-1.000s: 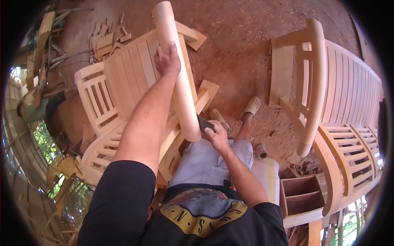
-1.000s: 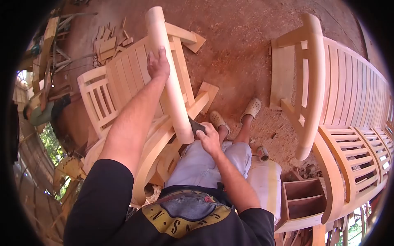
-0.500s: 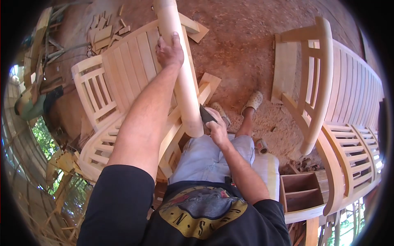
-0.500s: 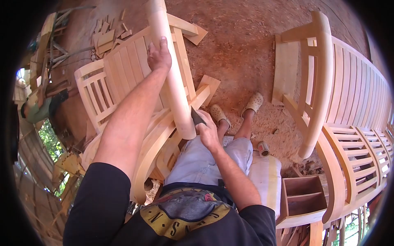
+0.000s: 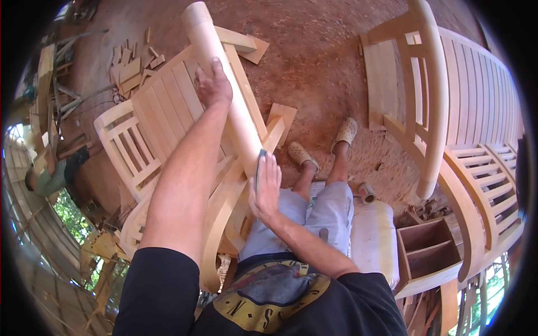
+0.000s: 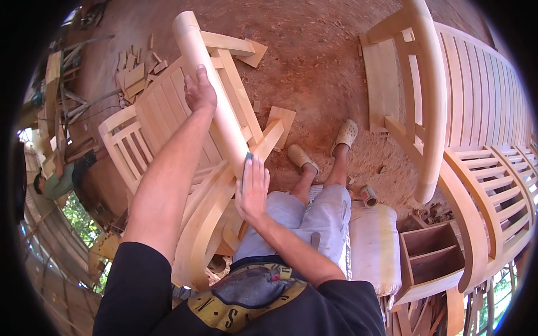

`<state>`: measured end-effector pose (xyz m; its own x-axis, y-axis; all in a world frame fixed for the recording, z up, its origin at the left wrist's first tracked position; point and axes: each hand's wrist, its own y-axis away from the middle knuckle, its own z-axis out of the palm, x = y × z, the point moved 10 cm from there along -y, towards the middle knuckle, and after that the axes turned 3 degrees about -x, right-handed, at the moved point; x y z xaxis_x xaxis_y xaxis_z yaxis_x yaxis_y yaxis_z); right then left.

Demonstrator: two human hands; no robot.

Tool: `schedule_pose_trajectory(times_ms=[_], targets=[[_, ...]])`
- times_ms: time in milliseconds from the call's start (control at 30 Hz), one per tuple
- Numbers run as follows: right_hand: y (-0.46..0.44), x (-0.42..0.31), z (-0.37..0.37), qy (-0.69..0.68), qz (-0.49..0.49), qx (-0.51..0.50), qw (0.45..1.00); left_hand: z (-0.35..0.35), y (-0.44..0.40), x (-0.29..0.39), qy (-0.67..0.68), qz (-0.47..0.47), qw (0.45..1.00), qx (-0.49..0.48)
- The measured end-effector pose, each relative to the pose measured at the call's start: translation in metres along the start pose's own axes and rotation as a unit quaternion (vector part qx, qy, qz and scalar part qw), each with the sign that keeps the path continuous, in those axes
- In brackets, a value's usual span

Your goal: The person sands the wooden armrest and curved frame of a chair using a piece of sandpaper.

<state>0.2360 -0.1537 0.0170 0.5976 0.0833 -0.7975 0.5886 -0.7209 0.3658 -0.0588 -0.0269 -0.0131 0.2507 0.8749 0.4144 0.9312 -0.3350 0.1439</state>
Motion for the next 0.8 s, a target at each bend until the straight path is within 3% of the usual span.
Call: schedule_pose_trajectory(times_ms=[100, 200, 300, 533, 633, 800], targets=[[-0.061, 0.002, -0.001, -0.059, 0.029, 0.028, 0.997, -0.001, 0.003, 0.002, 0.002, -0.006, 1.000, -0.008], [-0.051, -0.005, -0.004, -0.042, -0.008, 0.035, 0.998, 0.004, -0.001, -0.004, 0.012, -0.015, 1.000, -0.025], [0.007, -0.006, 0.000, 0.042, -0.019, -0.024, 0.999, 0.003, 0.001, -0.002, 0.017, -0.023, 0.999, -0.031], [-0.064, -0.005, -0.008, -0.054, 0.020, 0.005, 0.998, 0.004, -0.001, -0.002, 0.024, -0.017, 0.999, -0.036], [0.006, 0.001, 0.002, 0.018, -0.011, -0.027, 0.999, 0.004, 0.002, 0.000, 0.036, -0.012, 0.999, -0.031], [-0.043, 0.007, 0.001, -0.026, 0.024, 0.006, 0.999, 0.001, 0.003, 0.000, 0.031, -0.025, 0.999, -0.029]])
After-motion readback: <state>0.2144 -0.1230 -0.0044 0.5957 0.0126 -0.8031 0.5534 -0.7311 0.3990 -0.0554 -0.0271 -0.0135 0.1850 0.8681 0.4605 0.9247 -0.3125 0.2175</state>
